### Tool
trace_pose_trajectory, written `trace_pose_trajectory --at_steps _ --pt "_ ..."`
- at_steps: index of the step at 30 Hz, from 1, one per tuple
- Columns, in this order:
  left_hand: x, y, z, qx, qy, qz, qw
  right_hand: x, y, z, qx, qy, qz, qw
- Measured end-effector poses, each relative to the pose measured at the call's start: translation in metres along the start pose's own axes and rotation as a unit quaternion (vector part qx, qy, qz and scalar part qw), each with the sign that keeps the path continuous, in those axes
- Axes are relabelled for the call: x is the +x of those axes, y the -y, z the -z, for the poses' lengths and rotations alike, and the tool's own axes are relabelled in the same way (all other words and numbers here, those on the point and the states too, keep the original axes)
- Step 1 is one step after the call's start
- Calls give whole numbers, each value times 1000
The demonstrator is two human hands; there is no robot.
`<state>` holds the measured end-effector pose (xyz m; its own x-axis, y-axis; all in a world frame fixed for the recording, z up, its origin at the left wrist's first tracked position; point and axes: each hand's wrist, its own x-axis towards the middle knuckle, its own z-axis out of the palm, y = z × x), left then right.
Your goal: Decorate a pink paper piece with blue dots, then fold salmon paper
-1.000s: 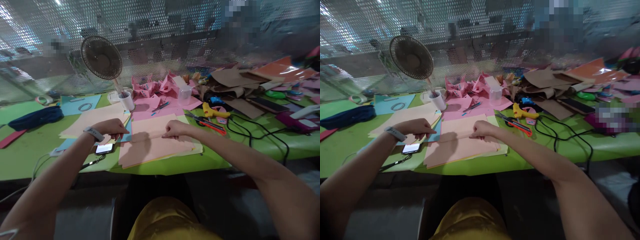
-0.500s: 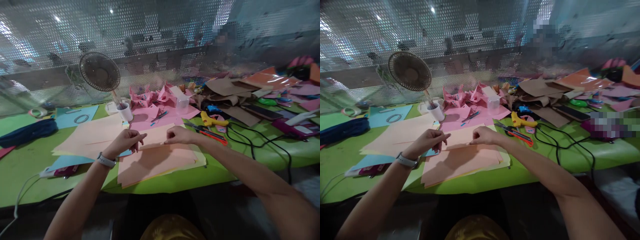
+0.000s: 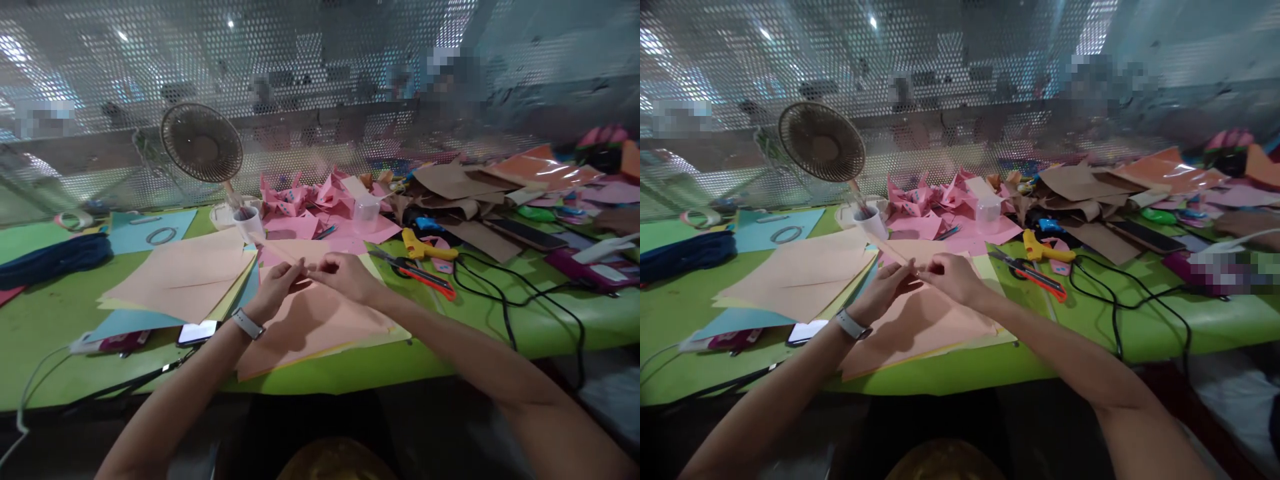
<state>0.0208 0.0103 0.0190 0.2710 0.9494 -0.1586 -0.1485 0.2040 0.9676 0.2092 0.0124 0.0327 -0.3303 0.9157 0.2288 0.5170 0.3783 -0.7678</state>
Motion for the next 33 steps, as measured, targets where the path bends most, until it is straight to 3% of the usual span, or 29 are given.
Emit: trace_pose_trajectory --at_steps 3,6,10,15,18,22,29,33 --pt "5 6 4 -53 -43 -2 998 -1 -10 2 -98 -34 169 980" --pt "6 4 14 -76 -38 8 996 -1 -20 16 -229 -75 316 918" --pt "8 4 25 -80 6 41 996 -3 -23 19 -327 0 410 851" --pt "12 12 30 -93 27 46 994 -12 -18 9 -323 116 429 836" --pt "12 14 32 -100 34 59 993 -14 -18 8 -327 102 430 835" --pt "12 16 31 -82 82 89 989 -15 -22 4 -322 62 468 821" --pt "10 19 31 -60 95 92 989 -21 -16 -5 -363 78 497 785" --pt "9 18 31 -58 104 87 989 -24 -14 -9 -355 89 492 790"
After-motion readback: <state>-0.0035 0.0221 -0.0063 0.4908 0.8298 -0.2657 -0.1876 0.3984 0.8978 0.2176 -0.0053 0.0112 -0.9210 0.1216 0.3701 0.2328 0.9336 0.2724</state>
